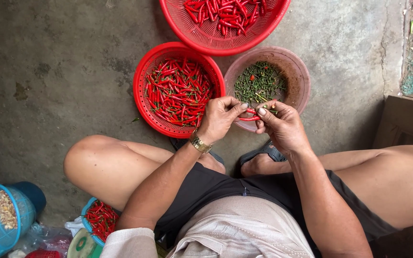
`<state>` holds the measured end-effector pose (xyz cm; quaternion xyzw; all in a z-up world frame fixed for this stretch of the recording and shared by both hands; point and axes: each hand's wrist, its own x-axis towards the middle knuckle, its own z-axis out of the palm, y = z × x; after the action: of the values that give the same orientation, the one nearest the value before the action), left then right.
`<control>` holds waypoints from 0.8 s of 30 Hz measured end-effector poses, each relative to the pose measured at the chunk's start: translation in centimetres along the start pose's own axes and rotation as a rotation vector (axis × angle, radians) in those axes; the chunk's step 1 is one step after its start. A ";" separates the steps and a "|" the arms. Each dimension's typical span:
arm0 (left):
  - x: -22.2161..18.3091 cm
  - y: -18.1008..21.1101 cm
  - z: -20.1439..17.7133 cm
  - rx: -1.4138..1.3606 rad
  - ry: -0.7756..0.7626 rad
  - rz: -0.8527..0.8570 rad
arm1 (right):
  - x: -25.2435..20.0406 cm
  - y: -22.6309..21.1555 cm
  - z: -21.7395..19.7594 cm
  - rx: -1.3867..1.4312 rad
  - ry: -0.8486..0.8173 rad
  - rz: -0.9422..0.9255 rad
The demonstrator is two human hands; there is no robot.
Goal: The person is manually removing the green stems from red chili peppers and sorting the peppers and stems into separate baskets.
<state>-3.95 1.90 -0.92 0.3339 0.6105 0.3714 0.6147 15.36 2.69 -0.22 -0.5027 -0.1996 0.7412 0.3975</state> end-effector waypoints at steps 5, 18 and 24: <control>-0.1 -0.2 0.4 -0.501 -0.119 -0.224 | 0.2 -0.1 -0.3 0.082 -0.035 0.021; 1.0 -1.3 0.8 -0.411 -0.043 0.023 | 0.3 0.1 -0.4 0.150 0.022 0.061; 0.8 -0.3 0.8 -0.513 -0.096 -0.050 | 0.1 -0.6 0.2 0.196 0.063 -0.014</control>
<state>-3.14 2.42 -1.58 0.1689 0.4745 0.4824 0.7167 15.40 3.17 0.18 -0.4832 -0.1169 0.7382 0.4561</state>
